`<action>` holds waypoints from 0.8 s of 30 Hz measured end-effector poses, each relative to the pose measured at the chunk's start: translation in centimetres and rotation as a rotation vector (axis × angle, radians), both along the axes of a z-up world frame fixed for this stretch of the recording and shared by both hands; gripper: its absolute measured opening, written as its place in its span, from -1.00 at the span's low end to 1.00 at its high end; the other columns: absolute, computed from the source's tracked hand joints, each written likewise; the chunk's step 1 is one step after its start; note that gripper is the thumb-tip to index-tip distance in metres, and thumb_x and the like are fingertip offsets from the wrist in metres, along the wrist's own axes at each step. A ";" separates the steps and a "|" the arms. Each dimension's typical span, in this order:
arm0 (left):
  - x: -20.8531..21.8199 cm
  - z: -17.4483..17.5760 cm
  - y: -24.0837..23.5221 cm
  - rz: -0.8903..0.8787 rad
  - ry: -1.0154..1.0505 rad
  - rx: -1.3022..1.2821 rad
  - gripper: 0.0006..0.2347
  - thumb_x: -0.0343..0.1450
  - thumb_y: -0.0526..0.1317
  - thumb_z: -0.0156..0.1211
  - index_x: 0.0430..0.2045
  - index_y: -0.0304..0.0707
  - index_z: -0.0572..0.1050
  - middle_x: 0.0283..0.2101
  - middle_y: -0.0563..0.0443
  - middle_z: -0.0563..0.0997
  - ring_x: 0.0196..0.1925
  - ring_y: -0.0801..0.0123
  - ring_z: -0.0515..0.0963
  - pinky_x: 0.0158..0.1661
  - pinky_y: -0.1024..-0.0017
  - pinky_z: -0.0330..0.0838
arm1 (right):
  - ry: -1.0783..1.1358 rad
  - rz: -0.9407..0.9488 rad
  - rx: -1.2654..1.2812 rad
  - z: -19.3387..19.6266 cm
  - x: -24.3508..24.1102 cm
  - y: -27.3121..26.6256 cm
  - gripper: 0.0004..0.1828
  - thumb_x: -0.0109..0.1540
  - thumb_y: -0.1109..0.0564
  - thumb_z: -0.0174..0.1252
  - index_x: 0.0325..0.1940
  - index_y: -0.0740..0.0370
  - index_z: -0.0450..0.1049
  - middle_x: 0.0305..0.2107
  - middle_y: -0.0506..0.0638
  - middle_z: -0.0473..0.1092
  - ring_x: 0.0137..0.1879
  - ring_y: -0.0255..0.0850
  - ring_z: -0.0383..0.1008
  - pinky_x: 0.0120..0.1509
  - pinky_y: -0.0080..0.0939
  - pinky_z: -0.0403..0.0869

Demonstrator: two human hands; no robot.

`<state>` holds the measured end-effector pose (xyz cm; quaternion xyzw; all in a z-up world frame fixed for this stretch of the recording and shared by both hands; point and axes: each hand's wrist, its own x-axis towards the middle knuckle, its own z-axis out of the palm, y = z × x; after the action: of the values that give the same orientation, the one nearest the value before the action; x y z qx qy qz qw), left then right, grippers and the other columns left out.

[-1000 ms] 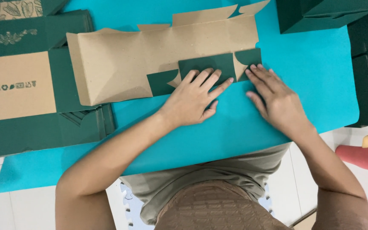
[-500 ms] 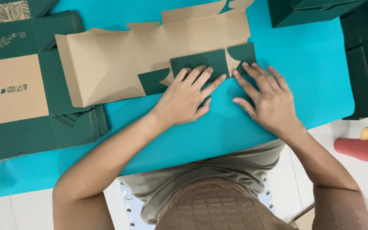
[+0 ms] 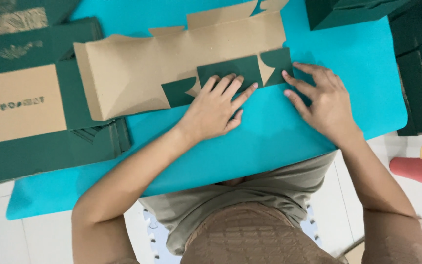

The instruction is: The person assembles a small cardboard box by hand on a teal table. They fold the pre-cut flaps and tuck the tabs into slots to form the box structure, then place a decorative lid on top.

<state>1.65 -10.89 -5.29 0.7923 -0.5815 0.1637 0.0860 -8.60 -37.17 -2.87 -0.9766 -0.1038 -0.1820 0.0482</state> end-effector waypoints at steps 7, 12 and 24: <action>1.3 7.4 2.4 0.114 -0.011 -0.128 -0.65 0.39 -0.22 0.09 0.08 -0.27 0.40 0.00 -0.11 0.39 0.08 0.14 0.45 0.13 0.14 0.22 | 0.040 0.053 0.707 -0.4 2.2 -1.7 -0.40 0.24 0.44 0.29 0.30 0.52 0.19 -0.05 0.41 0.35 -0.15 0.24 0.44 -0.17 0.05 0.42; 3.4 6.3 4.0 0.225 0.392 -0.174 -0.70 0.52 -0.09 -0.10 0.00 -0.32 0.39 0.03 -0.11 0.51 -0.08 -0.03 0.52 -0.09 0.07 0.22 | 0.026 0.043 0.580 0.2 1.1 -1.2 -0.94 0.40 0.35 0.19 -0.04 0.39 0.47 -0.18 0.15 0.39 -0.07 -0.10 0.41 -0.01 -0.19 0.42; 3.4 5.8 4.0 -0.018 0.455 -0.192 -0.75 0.52 -0.10 0.02 -0.27 -0.18 0.65 -0.33 0.09 0.66 -0.36 0.21 0.60 -0.29 0.19 0.42 | -0.071 -0.068 0.635 0.8 -1.2 2.4 -0.93 0.44 0.43 0.04 -0.01 0.42 0.36 -0.07 0.26 0.40 0.09 0.02 0.46 0.10 -0.10 0.51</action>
<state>5.08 -6.94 0.49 0.7917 -0.5360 0.0348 0.2910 -9.82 -34.80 -2.03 -0.9087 -0.0108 -0.2408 0.3408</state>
